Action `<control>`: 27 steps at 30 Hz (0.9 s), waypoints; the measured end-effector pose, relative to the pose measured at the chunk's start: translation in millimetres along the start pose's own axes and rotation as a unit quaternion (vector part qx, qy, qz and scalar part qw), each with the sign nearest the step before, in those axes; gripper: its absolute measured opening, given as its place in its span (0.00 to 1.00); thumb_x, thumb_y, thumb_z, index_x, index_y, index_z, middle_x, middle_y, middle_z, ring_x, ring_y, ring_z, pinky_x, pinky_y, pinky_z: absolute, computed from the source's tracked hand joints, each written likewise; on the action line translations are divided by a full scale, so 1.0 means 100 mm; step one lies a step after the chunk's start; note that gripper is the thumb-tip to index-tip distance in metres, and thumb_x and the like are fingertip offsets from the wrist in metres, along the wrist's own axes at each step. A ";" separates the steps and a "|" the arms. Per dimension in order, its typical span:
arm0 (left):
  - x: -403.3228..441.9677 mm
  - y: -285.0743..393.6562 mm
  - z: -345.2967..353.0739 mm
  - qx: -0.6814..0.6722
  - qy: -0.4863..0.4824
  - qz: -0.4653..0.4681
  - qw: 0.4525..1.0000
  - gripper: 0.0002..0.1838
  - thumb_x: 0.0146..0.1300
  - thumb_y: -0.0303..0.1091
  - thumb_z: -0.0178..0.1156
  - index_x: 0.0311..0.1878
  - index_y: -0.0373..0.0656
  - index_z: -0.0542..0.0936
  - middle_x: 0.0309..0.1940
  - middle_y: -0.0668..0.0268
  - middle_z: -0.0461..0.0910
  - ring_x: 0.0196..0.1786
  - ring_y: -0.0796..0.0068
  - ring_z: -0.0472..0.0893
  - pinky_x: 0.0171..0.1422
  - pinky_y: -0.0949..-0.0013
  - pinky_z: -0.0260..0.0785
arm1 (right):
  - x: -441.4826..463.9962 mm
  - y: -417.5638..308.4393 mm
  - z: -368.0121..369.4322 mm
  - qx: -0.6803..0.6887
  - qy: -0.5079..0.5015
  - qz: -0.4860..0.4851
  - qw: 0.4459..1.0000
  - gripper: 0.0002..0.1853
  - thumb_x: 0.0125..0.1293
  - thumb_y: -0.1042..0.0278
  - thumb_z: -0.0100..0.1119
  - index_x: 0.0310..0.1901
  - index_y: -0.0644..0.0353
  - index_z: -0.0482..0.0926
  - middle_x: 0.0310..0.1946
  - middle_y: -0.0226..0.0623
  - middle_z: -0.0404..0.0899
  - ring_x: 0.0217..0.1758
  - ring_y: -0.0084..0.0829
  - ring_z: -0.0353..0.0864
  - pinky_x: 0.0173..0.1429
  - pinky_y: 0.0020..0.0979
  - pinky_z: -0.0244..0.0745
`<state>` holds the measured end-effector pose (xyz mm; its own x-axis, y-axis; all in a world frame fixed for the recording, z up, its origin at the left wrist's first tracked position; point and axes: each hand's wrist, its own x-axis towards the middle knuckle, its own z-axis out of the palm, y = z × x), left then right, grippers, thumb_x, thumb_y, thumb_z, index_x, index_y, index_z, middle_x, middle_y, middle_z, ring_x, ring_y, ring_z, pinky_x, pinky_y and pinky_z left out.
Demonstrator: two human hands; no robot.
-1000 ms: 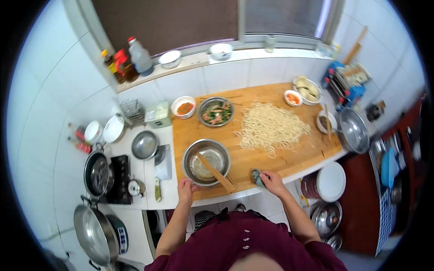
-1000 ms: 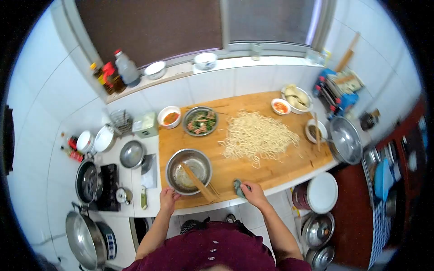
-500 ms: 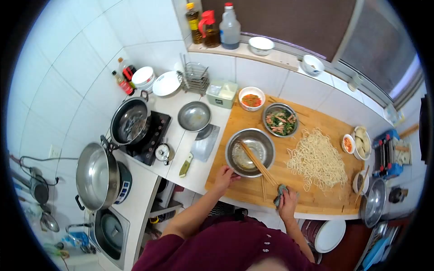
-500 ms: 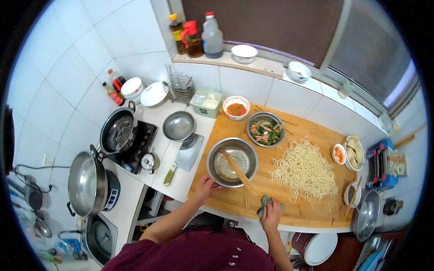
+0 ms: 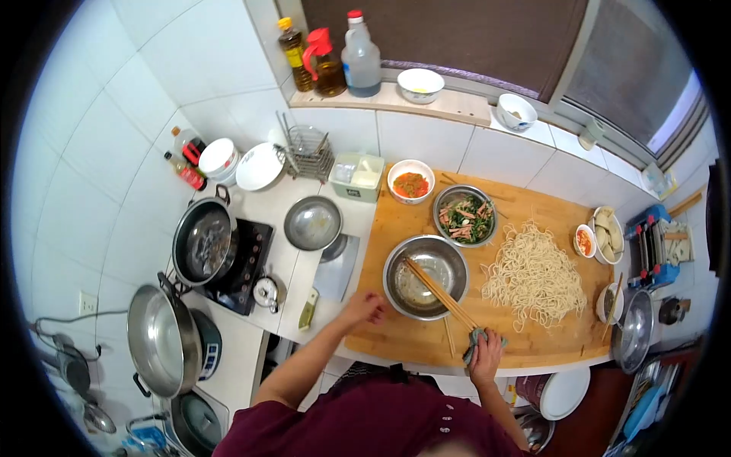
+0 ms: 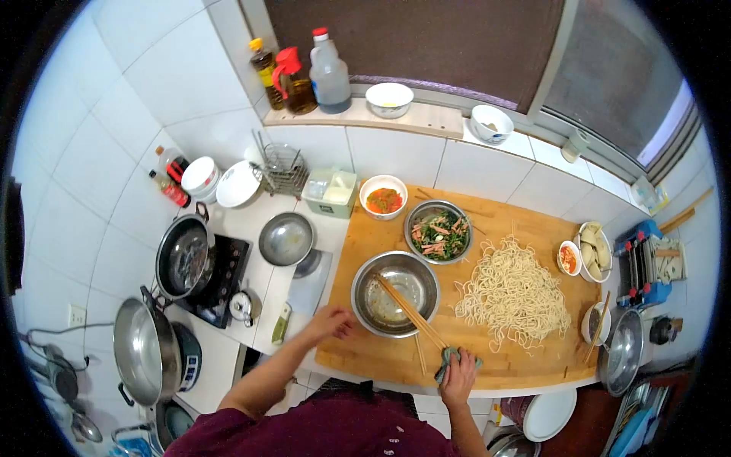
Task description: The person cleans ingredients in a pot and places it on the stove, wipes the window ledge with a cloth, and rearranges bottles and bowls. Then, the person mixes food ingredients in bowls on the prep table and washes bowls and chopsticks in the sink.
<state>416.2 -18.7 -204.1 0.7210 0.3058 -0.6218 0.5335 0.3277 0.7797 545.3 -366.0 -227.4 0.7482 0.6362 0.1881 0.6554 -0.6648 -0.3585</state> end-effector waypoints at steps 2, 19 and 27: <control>0.09 0.51 -0.29 0.073 0.031 0.043 0.996 0.09 0.66 0.33 0.49 0.39 0.36 0.73 0.27 0.59 0.78 0.25 0.70 0.79 0.29 0.67 0.76 | 0.00 0.00 -0.03 0.040 -0.009 -0.006 0.999 0.17 0.57 0.75 0.52 0.50 0.66 0.73 0.58 0.52 0.64 0.62 0.56 0.60 0.64 0.51 0.55; 1.93 3.92 -0.16 -0.191 0.079 0.254 0.945 0.25 0.66 0.38 0.50 0.59 0.29 0.59 0.43 0.43 0.74 0.38 0.59 0.81 0.38 0.68 0.80 | 0.02 -0.01 -0.03 0.013 -0.008 0.031 0.999 0.20 0.52 0.75 0.55 0.49 0.61 0.73 0.58 0.51 0.65 0.61 0.56 0.61 0.62 0.52 0.56; 2.03 3.91 -0.19 -0.192 0.084 0.275 0.938 0.19 0.64 0.27 0.42 0.56 0.27 0.63 0.46 0.45 0.74 0.41 0.59 0.81 0.41 0.67 0.82 | 0.00 0.00 0.01 0.004 -0.008 0.035 0.999 0.19 0.52 0.75 0.55 0.49 0.60 0.74 0.59 0.51 0.65 0.62 0.56 0.61 0.62 0.53 0.56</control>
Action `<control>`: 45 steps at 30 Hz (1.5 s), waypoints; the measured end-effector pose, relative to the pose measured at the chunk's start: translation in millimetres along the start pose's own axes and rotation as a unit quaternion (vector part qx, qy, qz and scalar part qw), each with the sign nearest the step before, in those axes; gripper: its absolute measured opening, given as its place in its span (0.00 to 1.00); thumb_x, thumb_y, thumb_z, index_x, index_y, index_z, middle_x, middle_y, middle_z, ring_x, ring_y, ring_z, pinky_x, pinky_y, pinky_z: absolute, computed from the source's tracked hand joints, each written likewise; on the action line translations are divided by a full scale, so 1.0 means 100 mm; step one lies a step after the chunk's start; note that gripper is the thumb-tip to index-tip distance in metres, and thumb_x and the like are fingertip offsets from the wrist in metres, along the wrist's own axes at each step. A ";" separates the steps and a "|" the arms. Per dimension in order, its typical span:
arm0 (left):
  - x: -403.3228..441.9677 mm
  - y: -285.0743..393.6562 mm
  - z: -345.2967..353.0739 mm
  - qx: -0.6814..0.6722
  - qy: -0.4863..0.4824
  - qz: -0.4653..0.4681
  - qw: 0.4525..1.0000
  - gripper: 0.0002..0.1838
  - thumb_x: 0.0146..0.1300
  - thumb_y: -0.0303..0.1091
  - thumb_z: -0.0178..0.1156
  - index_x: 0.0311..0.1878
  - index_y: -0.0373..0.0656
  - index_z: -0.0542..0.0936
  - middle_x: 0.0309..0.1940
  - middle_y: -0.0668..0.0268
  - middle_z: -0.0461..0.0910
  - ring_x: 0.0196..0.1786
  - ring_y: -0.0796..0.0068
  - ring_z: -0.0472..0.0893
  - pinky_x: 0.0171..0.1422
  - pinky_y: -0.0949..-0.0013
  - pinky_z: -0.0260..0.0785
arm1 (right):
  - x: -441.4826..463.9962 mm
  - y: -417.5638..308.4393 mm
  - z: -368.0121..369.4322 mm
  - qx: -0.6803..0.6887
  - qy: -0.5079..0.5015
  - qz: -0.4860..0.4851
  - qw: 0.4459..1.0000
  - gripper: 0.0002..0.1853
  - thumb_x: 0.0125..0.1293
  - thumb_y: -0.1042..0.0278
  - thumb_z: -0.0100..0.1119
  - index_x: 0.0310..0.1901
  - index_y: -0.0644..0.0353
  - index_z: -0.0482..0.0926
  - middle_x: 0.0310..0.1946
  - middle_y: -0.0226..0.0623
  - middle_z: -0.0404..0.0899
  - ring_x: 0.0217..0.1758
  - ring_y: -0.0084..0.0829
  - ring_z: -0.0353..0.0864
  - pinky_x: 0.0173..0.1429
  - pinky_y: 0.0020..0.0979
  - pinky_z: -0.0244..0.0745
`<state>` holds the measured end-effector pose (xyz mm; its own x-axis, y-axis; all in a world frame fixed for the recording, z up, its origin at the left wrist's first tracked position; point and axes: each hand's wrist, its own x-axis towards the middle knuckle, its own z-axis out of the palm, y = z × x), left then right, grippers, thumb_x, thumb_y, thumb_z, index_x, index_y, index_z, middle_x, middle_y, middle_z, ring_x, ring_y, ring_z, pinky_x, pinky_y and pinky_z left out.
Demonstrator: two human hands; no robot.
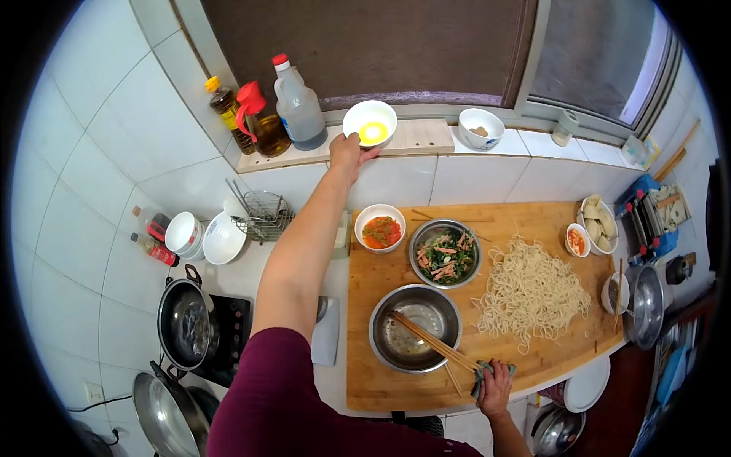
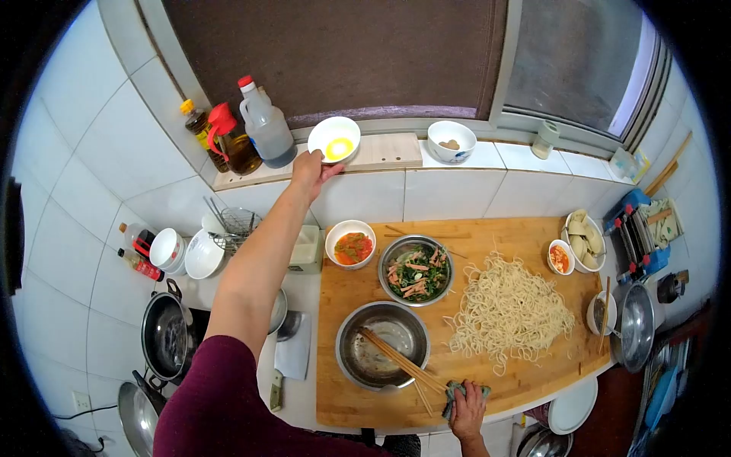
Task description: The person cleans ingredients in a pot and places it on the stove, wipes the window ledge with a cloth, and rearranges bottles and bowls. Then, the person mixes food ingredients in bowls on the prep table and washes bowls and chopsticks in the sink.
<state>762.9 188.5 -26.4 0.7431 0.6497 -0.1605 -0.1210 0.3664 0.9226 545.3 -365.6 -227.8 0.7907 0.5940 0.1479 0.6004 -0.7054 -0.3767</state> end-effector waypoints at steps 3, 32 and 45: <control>-0.32 0.03 -0.10 0.012 0.001 0.048 0.999 0.18 0.64 0.25 0.42 0.56 0.29 0.64 0.47 0.50 0.74 0.41 0.62 0.81 0.41 0.68 0.82 | 0.00 -0.01 -0.02 0.000 -0.012 0.003 1.000 0.19 0.53 0.74 0.55 0.49 0.60 0.74 0.59 0.51 0.65 0.63 0.56 0.61 0.62 0.53 0.55; -4.93 -1.47 -1.07 0.065 0.214 0.021 0.974 0.25 0.63 0.22 0.43 0.65 0.35 0.60 0.49 0.57 0.76 0.44 0.70 0.81 0.42 0.68 0.81 | -0.13 0.25 0.12 0.048 0.033 -0.111 0.992 0.16 0.60 0.71 0.51 0.51 0.62 0.73 0.60 0.47 0.64 0.65 0.53 0.59 0.63 0.51 0.53; -4.99 -1.36 -0.79 0.012 0.188 0.062 0.980 0.24 0.63 0.22 0.45 0.64 0.36 0.61 0.48 0.56 0.77 0.43 0.69 0.82 0.41 0.68 0.81 | -0.15 0.24 0.11 0.050 0.052 -0.114 0.991 0.17 0.60 0.71 0.52 0.51 0.61 0.73 0.60 0.45 0.65 0.65 0.51 0.59 0.61 0.50 0.54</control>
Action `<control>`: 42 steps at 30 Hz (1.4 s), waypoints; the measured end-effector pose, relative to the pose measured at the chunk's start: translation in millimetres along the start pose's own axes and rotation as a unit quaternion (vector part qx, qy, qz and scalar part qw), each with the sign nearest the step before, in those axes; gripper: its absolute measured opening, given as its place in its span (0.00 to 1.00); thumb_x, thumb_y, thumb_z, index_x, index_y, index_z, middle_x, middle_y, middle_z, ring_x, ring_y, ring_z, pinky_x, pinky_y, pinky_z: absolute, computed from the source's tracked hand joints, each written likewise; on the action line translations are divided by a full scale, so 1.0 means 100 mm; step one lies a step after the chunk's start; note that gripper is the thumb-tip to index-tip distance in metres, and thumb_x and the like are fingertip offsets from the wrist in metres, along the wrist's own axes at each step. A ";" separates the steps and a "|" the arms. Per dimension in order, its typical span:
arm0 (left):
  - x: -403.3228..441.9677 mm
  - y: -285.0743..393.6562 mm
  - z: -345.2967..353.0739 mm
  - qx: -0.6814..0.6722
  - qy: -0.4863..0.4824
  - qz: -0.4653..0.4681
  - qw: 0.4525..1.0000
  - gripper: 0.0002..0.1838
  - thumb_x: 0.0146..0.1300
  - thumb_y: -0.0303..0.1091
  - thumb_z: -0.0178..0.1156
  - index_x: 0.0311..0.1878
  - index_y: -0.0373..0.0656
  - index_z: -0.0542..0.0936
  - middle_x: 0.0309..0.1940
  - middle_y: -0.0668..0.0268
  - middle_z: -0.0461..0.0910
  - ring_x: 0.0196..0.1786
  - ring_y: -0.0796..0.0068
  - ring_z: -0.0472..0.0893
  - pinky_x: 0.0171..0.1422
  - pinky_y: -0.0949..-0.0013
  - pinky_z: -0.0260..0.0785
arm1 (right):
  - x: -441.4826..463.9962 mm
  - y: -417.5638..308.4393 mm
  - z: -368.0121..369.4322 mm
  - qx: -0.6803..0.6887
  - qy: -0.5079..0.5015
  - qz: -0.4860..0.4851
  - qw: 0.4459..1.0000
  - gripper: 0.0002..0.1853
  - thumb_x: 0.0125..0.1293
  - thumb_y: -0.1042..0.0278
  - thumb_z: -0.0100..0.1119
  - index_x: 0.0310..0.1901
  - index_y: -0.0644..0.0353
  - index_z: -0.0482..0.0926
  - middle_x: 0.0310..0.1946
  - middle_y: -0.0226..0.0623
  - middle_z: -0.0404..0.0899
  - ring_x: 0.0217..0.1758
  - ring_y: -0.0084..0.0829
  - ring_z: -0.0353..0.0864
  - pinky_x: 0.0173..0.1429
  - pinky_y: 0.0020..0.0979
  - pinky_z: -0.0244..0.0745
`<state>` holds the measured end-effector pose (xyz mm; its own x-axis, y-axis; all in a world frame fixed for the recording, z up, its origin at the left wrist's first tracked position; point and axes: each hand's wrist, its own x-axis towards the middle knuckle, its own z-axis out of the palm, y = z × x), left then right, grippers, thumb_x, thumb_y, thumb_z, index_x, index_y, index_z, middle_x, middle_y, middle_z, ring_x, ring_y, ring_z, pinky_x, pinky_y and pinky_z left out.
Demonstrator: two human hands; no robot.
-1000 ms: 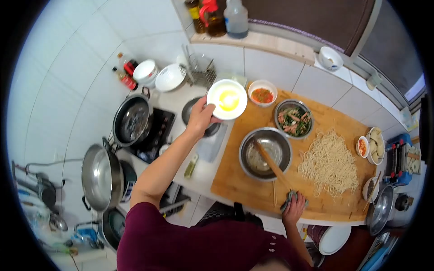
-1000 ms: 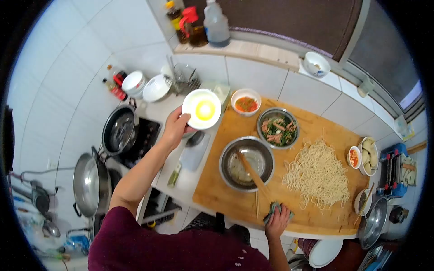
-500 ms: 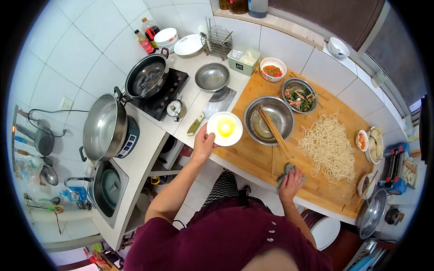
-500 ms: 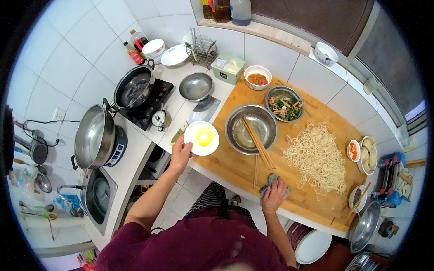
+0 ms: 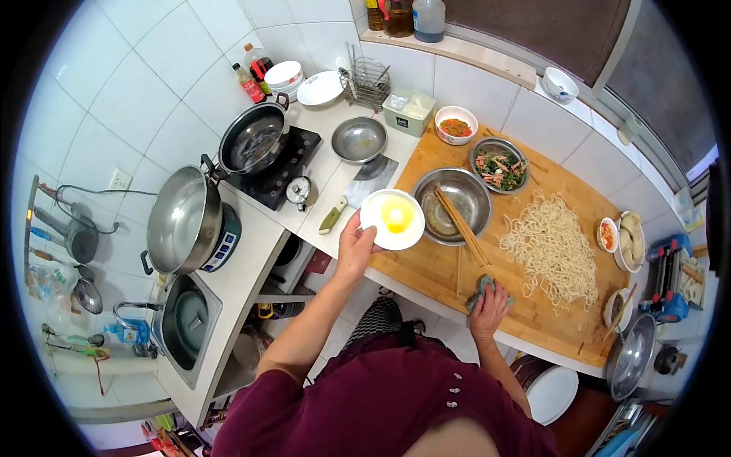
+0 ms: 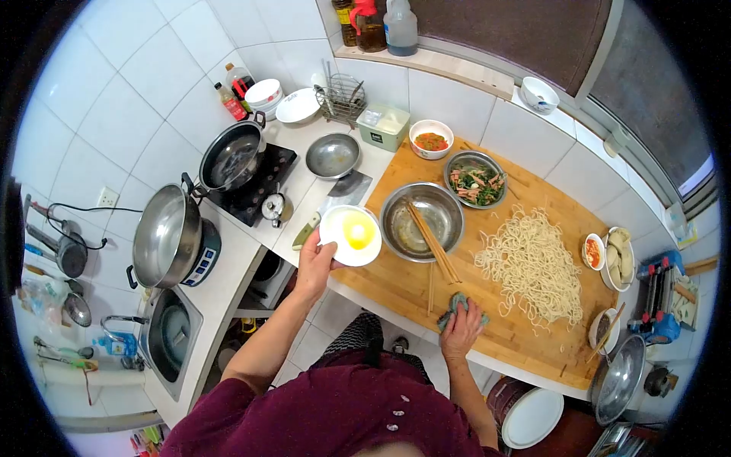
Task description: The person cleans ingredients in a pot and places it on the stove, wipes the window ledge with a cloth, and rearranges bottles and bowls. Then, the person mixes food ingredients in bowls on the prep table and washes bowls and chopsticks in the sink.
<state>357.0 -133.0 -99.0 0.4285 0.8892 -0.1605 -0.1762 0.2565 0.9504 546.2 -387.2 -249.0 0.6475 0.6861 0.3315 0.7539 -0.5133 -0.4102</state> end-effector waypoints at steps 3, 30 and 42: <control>-0.03 0.05 -0.01 -0.003 0.009 -0.009 1.000 0.24 0.63 0.22 0.45 0.64 0.36 0.62 0.49 0.56 0.76 0.45 0.69 0.81 0.43 0.67 0.80 | 0.00 0.00 0.03 0.008 0.005 -0.006 1.000 0.17 0.59 0.71 0.53 0.51 0.61 0.73 0.59 0.45 0.65 0.65 0.51 0.59 0.61 0.50 0.54; -0.22 -0.38 -0.46 -0.052 0.103 -0.060 0.991 0.21 0.60 0.23 0.46 0.58 0.32 0.65 0.51 0.56 0.74 0.49 0.66 0.79 0.50 0.65 0.77 | -0.01 0.03 0.01 0.013 -0.009 -0.006 1.000 0.17 0.59 0.69 0.52 0.51 0.61 0.73 0.60 0.45 0.65 0.65 0.50 0.59 0.62 0.51 0.53; -0.26 -0.36 -0.94 -0.172 0.063 -0.050 0.982 0.24 0.58 0.24 0.47 0.59 0.34 0.63 0.50 0.56 0.73 0.46 0.69 0.80 0.44 0.69 0.77 | 0.03 -0.08 -0.19 0.081 -0.016 -0.015 0.996 0.23 0.58 0.71 0.54 0.57 0.61 0.70 0.62 0.54 0.61 0.65 0.53 0.59 0.66 0.50 0.53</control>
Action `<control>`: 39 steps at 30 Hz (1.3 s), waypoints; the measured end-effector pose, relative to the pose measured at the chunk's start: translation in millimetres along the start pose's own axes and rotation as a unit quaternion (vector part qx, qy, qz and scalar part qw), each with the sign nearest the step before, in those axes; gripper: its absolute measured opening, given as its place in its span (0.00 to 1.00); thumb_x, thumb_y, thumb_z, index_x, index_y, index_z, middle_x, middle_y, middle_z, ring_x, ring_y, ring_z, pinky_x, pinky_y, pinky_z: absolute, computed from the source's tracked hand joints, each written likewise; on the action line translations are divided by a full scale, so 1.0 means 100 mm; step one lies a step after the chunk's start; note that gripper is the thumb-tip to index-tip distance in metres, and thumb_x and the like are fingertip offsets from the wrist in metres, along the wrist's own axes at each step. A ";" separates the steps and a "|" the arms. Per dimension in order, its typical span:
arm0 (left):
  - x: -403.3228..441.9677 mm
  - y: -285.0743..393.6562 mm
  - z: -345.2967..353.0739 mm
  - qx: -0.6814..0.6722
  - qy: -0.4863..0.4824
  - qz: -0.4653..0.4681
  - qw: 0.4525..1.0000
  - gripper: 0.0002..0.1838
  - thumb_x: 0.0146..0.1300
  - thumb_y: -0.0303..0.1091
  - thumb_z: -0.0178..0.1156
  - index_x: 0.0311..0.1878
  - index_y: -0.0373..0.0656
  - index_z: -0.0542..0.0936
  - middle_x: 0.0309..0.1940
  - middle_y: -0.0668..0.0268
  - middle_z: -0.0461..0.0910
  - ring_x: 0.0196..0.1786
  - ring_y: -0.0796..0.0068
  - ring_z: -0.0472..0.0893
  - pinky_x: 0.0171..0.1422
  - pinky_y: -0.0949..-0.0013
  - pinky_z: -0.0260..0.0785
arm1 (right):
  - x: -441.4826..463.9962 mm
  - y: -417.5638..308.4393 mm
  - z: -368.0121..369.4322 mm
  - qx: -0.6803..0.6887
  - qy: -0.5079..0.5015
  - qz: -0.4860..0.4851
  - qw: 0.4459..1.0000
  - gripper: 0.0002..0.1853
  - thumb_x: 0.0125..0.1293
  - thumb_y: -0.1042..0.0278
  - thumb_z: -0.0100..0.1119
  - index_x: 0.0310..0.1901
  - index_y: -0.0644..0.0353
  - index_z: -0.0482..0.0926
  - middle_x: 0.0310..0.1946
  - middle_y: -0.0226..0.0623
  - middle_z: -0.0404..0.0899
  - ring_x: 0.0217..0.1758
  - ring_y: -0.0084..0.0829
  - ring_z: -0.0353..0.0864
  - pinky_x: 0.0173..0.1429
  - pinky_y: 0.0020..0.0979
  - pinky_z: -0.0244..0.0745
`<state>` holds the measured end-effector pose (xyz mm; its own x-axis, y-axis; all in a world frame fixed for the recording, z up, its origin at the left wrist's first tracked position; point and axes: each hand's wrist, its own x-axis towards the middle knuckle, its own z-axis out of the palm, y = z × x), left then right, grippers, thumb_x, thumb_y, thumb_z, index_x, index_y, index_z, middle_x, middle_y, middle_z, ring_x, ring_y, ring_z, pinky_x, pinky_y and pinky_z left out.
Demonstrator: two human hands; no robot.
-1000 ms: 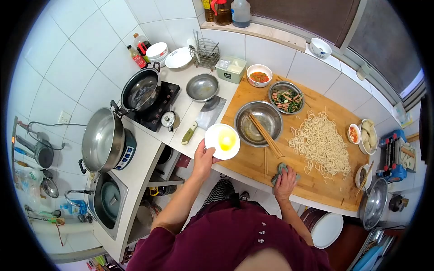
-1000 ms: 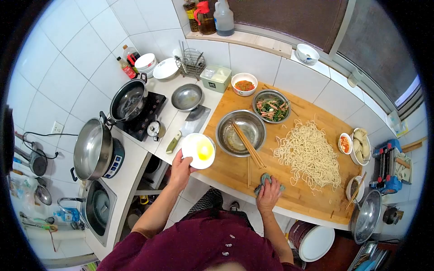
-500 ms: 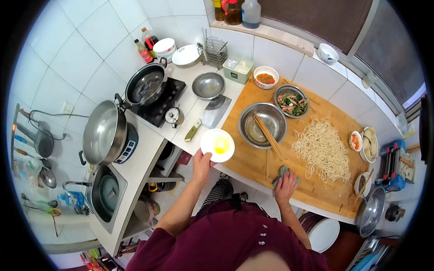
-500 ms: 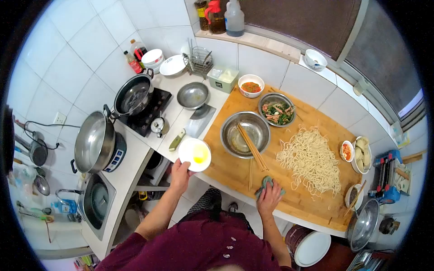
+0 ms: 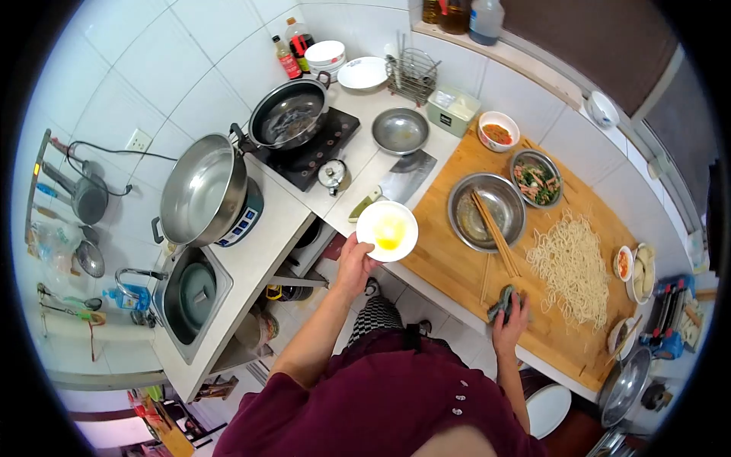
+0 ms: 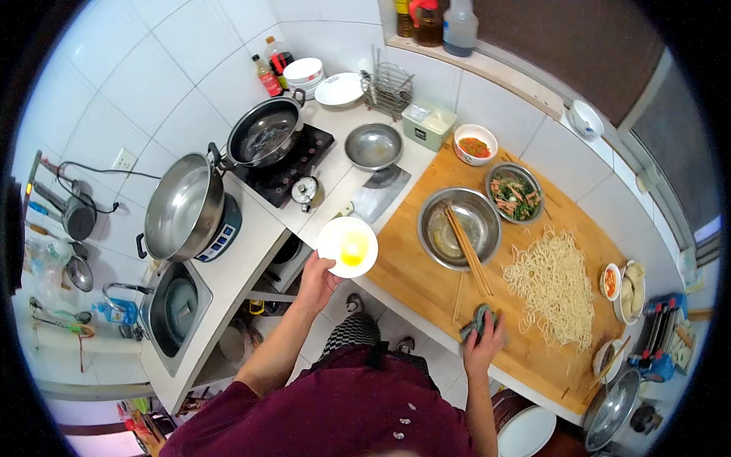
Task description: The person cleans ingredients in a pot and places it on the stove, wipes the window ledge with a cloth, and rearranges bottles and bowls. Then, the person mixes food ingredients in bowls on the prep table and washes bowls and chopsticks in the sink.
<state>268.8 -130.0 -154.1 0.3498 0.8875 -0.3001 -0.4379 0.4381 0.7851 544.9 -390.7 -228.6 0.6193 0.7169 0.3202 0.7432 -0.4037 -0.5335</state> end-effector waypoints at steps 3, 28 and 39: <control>0.04 0.15 -0.17 -0.030 -0.012 -0.004 0.999 0.22 0.60 0.26 0.47 0.59 0.35 0.62 0.51 0.57 0.73 0.49 0.69 0.79 0.47 0.66 0.76 | 0.00 -0.22 -0.19 -0.048 -0.032 -0.001 0.998 0.23 0.58 0.71 0.55 0.57 0.59 0.70 0.62 0.53 0.62 0.65 0.53 0.60 0.66 0.50 0.50; 0.72 1.39 -1.97 0.056 0.064 -0.049 0.995 0.25 0.58 0.28 0.49 0.60 0.36 0.61 0.54 0.56 0.70 0.55 0.61 0.75 0.56 0.57 0.73 | 1.42 -3.49 3.29 0.459 -0.437 0.307 0.710 0.20 0.63 0.62 0.59 0.52 0.61 0.65 0.29 0.41 0.78 0.24 0.29 0.79 0.25 0.29 0.78; 0.85 1.46 -1.90 0.018 0.058 -0.027 0.998 0.23 0.60 0.29 0.52 0.59 0.38 0.62 0.51 0.60 0.72 0.50 0.70 0.77 0.51 0.65 0.74 | 1.54 -3.36 3.28 0.505 -0.343 0.376 0.698 0.11 0.67 0.67 0.51 0.47 0.62 0.69 0.30 0.41 0.79 0.26 0.30 0.80 0.25 0.29 0.77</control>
<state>76.7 36.7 -167.7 0.2732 0.8747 -0.4004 -0.3908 0.4813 0.7847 307.7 41.5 -256.8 0.2146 0.7608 -0.6125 -0.4977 -0.4544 -0.7388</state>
